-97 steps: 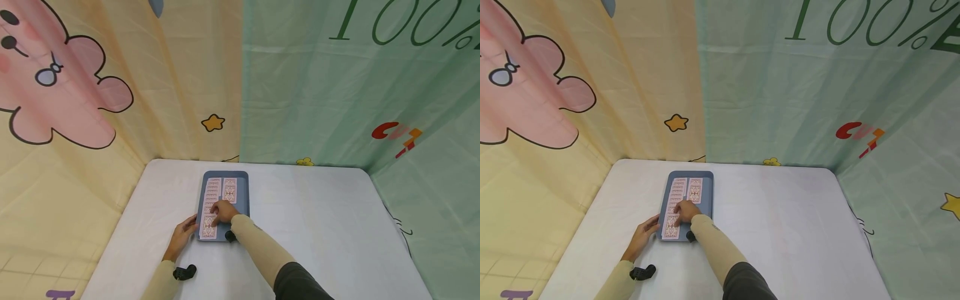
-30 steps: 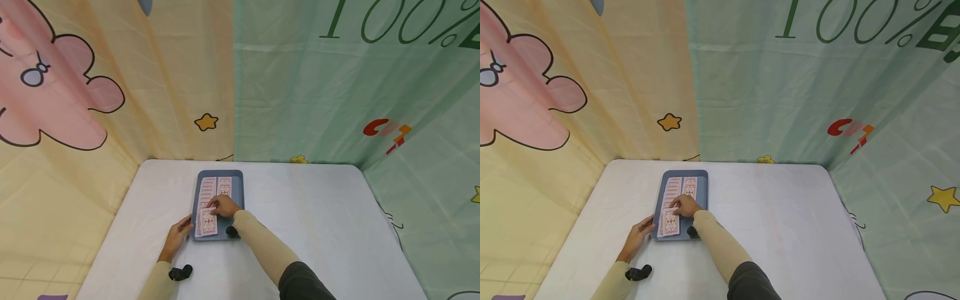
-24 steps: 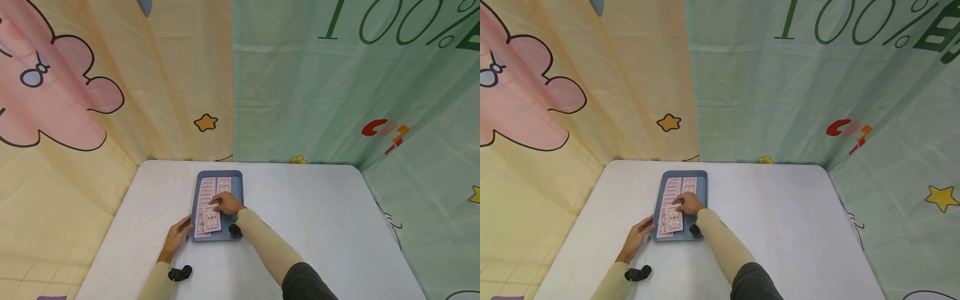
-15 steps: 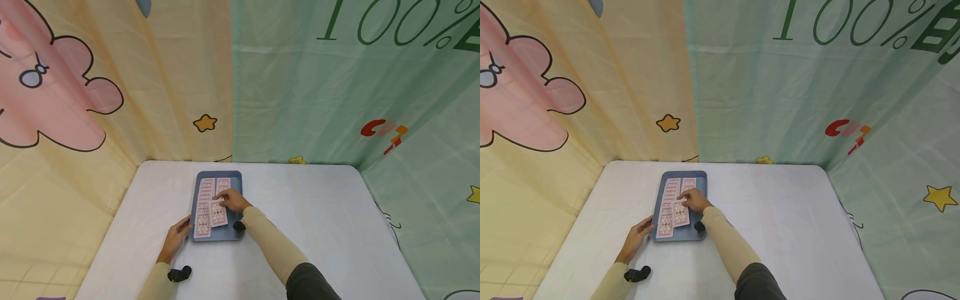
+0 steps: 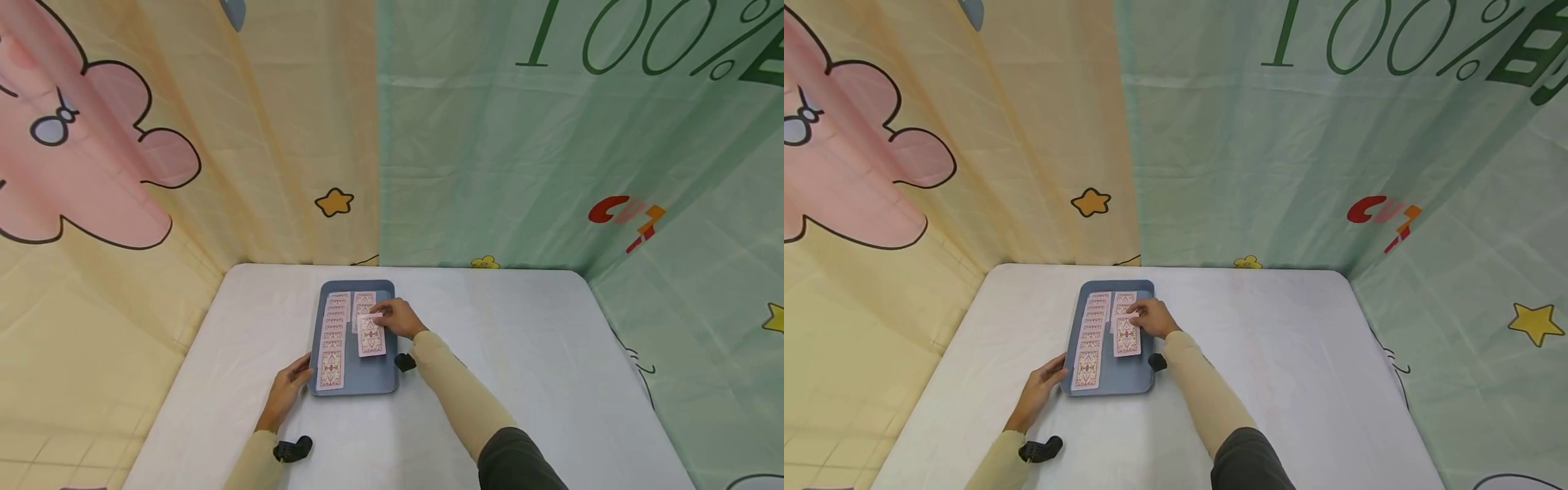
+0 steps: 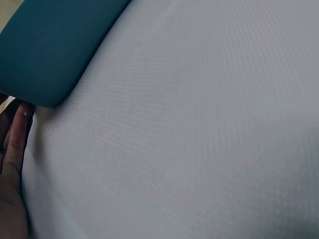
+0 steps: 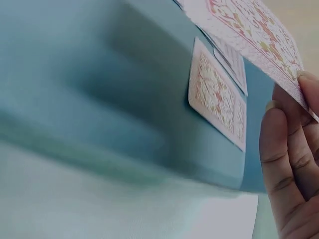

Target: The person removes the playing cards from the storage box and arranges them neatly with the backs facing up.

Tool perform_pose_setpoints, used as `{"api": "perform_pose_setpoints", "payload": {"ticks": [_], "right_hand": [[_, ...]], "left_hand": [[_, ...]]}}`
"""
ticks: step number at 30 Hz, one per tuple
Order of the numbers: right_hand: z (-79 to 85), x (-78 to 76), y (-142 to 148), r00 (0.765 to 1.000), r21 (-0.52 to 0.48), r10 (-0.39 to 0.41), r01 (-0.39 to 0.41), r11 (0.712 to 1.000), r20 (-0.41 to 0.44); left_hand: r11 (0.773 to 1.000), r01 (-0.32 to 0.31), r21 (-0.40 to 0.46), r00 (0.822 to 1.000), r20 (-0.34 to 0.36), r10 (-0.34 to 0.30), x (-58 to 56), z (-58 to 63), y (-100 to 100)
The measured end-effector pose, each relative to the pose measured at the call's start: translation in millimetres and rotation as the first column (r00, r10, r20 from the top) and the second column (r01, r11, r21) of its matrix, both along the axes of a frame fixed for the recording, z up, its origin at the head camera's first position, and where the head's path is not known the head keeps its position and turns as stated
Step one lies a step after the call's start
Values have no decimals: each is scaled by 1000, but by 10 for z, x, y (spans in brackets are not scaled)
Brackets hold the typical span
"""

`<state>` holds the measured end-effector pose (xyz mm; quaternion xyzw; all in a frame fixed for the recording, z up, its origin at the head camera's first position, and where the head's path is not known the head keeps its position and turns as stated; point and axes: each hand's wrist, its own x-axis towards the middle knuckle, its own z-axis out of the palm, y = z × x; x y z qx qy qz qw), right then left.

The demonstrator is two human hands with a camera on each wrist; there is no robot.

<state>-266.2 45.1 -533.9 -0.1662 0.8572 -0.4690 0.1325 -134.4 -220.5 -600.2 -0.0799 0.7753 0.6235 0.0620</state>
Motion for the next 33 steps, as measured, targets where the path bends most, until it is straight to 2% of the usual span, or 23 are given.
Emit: {"api": "perform_pose_setpoints", "payload": {"ticks": [6,12,19,22,29,33], "right_hand": [[3,-58,137,999,-17,-50,50,999,-13],[-10,-128,246,995,-56,-98,99,994,23],[-9,-210,365,986,-83,-165,165,983,14],[-20,-246,426,981,-99,-191,191,977,1],[-59,-319,600,961,-131,-273,278,952,55],[-89,-363,697,955,-123,-295,297,947,33]], "left_hand": [[1000,-7,-23,1000,-5,7,3,-6,-2],[999,-14,-50,1000,-11,13,24,5,7],[1000,-6,-30,1000,-3,6,20,1,9],[999,-12,-39,1000,0,12,19,-6,8],[998,-14,-57,1000,-12,14,2,-38,4],[999,-12,-51,1000,4,12,-1,-42,0]]}}
